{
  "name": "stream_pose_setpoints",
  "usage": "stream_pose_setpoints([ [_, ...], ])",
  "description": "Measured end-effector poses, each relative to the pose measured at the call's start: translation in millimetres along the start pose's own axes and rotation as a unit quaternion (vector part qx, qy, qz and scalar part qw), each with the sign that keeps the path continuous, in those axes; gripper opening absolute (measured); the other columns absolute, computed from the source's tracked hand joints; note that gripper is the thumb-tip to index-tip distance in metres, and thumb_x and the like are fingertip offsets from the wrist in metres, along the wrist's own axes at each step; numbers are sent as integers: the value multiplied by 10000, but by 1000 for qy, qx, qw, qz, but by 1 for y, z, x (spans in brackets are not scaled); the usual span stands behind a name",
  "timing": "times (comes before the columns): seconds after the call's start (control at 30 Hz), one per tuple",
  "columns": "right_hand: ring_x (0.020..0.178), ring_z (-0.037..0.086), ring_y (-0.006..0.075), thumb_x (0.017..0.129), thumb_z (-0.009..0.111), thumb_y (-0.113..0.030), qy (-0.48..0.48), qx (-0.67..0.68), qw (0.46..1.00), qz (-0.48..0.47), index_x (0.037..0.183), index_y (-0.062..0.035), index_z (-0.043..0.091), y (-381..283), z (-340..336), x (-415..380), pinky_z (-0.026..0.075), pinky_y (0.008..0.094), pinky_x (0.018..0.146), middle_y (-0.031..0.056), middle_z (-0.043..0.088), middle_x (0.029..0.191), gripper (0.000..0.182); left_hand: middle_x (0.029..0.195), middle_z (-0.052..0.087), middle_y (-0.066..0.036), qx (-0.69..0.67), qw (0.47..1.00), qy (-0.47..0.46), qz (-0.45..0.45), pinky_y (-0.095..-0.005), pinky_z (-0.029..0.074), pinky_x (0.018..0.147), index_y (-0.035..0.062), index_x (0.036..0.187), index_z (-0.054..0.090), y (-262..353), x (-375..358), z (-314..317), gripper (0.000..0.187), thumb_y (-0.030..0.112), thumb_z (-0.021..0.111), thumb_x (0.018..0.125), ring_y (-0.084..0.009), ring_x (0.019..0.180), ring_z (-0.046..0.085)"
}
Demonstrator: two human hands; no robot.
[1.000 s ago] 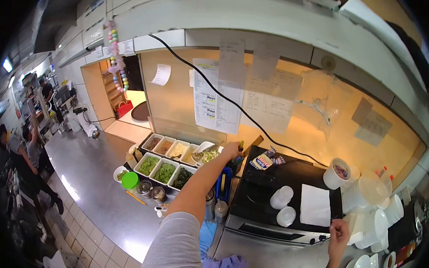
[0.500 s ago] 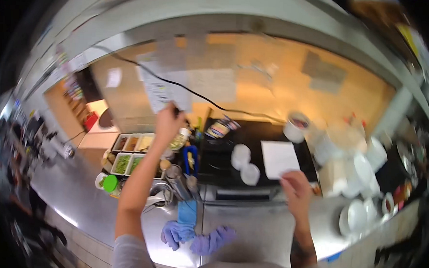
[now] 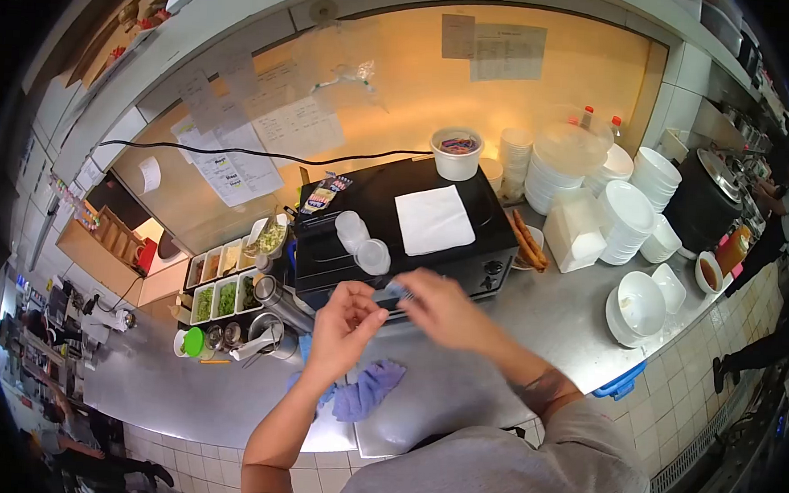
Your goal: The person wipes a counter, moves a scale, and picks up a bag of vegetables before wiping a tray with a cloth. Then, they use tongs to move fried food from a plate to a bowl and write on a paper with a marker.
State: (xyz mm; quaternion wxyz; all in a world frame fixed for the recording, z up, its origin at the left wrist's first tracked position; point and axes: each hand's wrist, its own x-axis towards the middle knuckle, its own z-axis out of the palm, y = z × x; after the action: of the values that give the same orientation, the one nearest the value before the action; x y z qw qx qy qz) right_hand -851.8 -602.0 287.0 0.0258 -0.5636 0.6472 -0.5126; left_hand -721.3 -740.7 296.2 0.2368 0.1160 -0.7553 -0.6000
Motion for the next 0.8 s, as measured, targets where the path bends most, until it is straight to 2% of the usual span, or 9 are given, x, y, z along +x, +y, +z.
stream_pose_setpoints([
  [0.03,837,593,345,790,620,-84,48,-67,996,-34,1028,0,556,18,-17,-1,478,377,729,166,588,916,260,740,587,-20,6,1000,7,17,-207,434,557,-8,933,532,-3,0,8,201,93,658,813,-51,636,532],
  [0.07,802,598,314,761,653,-79,25,-143,989,-14,983,4,579,30,-44,0,482,352,698,138,593,877,248,862,552,-32,15,999,-44,-11,-215,474,629,2,973,528,-6,-1,10,156,59,608,851,-69,731,535],
  [0.13,708,581,248,677,720,-58,40,-105,993,24,902,-6,625,66,-86,5,455,321,624,112,577,798,250,855,551,-25,49,996,-71,-20,-219,476,633,7,968,531,-10,1,22,147,58,606,853,-63,730,532],
  [0.33,785,590,282,656,729,-101,-85,-175,978,-68,854,-24,664,141,-127,29,463,358,696,93,592,844,222,743,591,-20,38,996,-80,-9,-216,454,585,3,910,554,-25,10,53,155,105,641,832,-57,645,543],
  [0.57,759,578,243,684,733,-122,-136,-91,984,-66,819,-9,667,154,-123,43,454,334,679,77,576,814,188,817,568,-4,82,991,-84,-57,-211,469,634,14,923,539,-23,6,42,108,63,610,858,-55,699,539],
  [0.67,697,574,181,750,701,-130,-83,-58,991,-90,823,9,634,161,-117,52,448,302,647,66,575,774,171,864,585,-30,68,991,-87,-79,-239,487,685,11,958,538,-27,12,42,134,119,578,890,-83,757,559],
  [0.7,682,569,158,771,683,-132,-68,-15,997,-34,832,12,620,159,-117,56,446,290,639,62,575,762,169,889,593,-43,63,990,-91,-86,-254,496,709,9,977,537,-28,15,43,157,146,563,905,-96,785,569],
  [0.77,653,560,113,812,648,-136,-40,71,994,78,849,17,591,139,-117,65,442,266,624,53,577,740,167,985,601,-95,-96,982,-74,-146,-288,503,761,10,1049,530,-22,31,56,305,272,566,896,-162,890,589],
  [0.8,636,545,76,838,611,-132,-39,116,991,60,883,14,563,125,-118,67,440,244,616,41,579,723,159,1033,605,-122,-175,967,-63,-173,-305,506,786,11,1084,526,-19,41,62,379,334,568,892,-195,943,600],
])
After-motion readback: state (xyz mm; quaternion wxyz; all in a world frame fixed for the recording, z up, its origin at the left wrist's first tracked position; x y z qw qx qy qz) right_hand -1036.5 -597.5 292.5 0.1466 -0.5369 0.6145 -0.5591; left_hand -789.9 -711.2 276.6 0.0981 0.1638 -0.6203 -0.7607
